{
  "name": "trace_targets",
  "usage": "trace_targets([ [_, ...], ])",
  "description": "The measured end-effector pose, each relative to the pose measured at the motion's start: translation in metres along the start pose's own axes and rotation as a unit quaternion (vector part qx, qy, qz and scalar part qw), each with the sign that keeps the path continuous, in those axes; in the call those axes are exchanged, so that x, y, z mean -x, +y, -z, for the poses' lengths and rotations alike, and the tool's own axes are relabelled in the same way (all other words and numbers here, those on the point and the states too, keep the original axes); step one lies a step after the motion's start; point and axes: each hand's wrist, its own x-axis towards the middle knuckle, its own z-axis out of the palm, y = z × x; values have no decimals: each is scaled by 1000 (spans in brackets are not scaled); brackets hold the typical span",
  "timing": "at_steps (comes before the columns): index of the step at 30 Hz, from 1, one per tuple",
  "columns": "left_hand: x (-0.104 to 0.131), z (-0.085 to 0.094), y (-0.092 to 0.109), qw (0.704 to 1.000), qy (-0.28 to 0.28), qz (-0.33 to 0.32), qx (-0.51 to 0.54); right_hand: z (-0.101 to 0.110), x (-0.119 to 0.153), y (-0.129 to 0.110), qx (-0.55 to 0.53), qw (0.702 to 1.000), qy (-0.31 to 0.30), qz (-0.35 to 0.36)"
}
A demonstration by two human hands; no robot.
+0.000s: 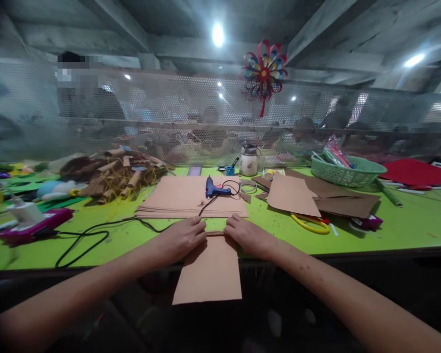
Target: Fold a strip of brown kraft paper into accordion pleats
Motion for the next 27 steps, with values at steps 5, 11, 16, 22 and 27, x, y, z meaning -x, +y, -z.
trace_targets([
  [5, 7, 3, 4, 1000, -20, 9, 9, -2, 0, -6, 69, 998, 5, 2],
  [11, -18, 5, -27, 961, -25, 152, 228, -10, 3, -7, 84, 996, 34, -5],
  [16, -51, -4, -45, 883, -105, 200, 412, -13, 9, -8, 62, 995, 78, -16],
  [22, -44, -4, -35, 812, -114, 186, 541, -10, 10, -14, 67, 989, 134, 1],
  [27, -36, 4, -31, 778, -119, 212, 579, -8, 10, -17, 113, 979, 166, 15],
])
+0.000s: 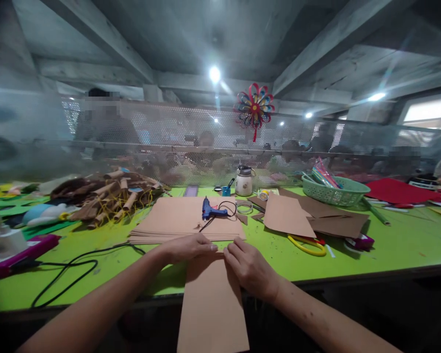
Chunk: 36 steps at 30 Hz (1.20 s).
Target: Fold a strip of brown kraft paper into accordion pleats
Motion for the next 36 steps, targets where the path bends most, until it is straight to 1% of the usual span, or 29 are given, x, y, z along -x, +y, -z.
trace_targets([
  [5, 1, -4, 4, 998, 19, 48, 48, -2, 4, 1, 11, 999, 30, -9],
  [8, -1, -6, 0, 995, 25, 36, 93, -2, 5, 1, 11, 999, 51, -16],
  [10, -2, -6, -2, 993, 18, 22, 111, -1, 5, 1, 13, 998, 52, -21],
  [15, -4, -5, -4, 992, 20, 28, 118, -1, 2, 0, 7, 998, 60, -32],
  [18, -5, -6, -6, 992, 24, 26, 121, -1, 1, 0, -26, 996, 59, -55],
  [21, -6, -5, -9, 994, 26, 12, 108, 1, -1, 0, -117, 987, 64, -92],
  [23, -6, -5, -11, 994, 22, -8, 103, 3, -6, 2, -197, 966, 88, -142],
  [25, -6, -5, -11, 993, 22, -32, 110, 5, -12, 5, -276, 932, 97, -214],
  [26, -6, -5, -11, 992, 24, -42, 118, 5, -16, 8, -314, 912, 85, -251],
  [27, -7, -5, -11, 990, 27, -51, 126, 6, -20, 11, -350, 890, 58, -286],
  [29, -7, -5, -10, 988, 37, -64, 133, 6, -28, 19, -412, 848, -17, -334],
  [30, -7, -5, -10, 988, 46, -69, 128, 6, -31, 22, -435, 830, -51, -345],
  [32, -7, -6, -10, 989, 71, -79, 100, 6, -34, 30, -469, 805, -94, -352],
  [34, -9, -6, -11, 990, 99, -86, 55, 7, -35, 35, -493, 789, -111, -349],
  [36, -11, -7, -12, 990, 115, -86, 12, 7, -35, 40, -518, 774, -117, -346],
])
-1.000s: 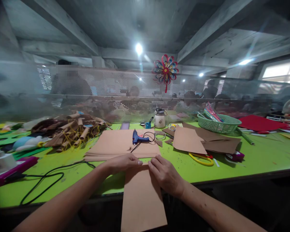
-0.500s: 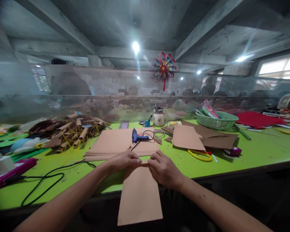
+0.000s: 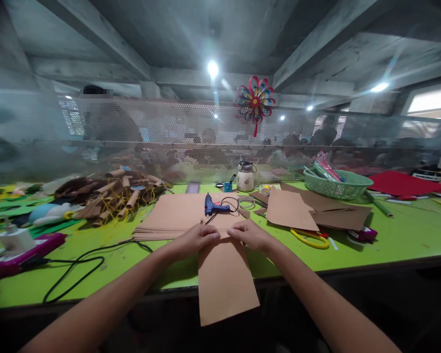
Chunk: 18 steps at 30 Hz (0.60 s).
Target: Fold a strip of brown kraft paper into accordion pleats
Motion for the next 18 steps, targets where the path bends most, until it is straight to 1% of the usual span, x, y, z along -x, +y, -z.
trace_targets([
  [2, -1, -1, -1, 999, 5, 2, -33, 3, -2, 1, -21, 1000, -11, -6],
  [5, -1, -2, -1, 998, 7, 3, -59, 4, -6, 2, -35, 999, -8, -18],
  [10, -1, -3, -2, 997, 10, -5, -79, -2, -6, 4, -46, 998, 37, -32],
  [14, -2, -5, -3, 996, 15, -16, -89, -7, -1, 2, -52, 997, 63, -17],
  [18, -2, -6, -1, 995, 19, -21, -100, -8, 2, 1, -22, 996, 81, 9],
])
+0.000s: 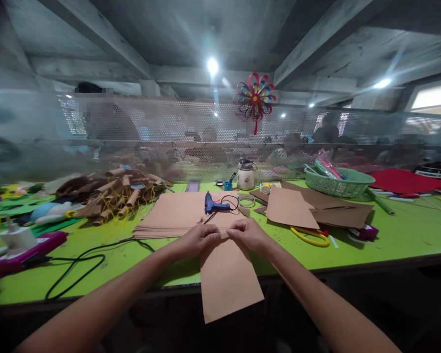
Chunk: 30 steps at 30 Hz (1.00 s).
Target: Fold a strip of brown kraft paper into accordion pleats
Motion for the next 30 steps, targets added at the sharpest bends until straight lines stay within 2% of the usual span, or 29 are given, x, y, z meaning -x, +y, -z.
trace_targets([
  [6, -2, 0, -3, 1000, 1, 17, -5, -2, -1, 10, 37, 998, 33, 38],
  [11, -1, 4, -10, 997, 31, 19, -67, 3, -4, 16, 19, 998, 63, 12],
  [14, 1, 6, -11, 994, 28, 13, -107, 7, -3, 20, 4, 997, 80, -2],
  [18, 2, 6, -11, 994, 9, -11, -106, 11, 1, 26, -34, 999, 37, -21],
  [26, 3, 7, -8, 999, -20, -21, -23, 20, 8, 24, -106, 993, -53, -20],
  [30, 3, 5, -9, 999, -34, 13, 26, 23, 8, 24, -122, 988, -73, -54],
])
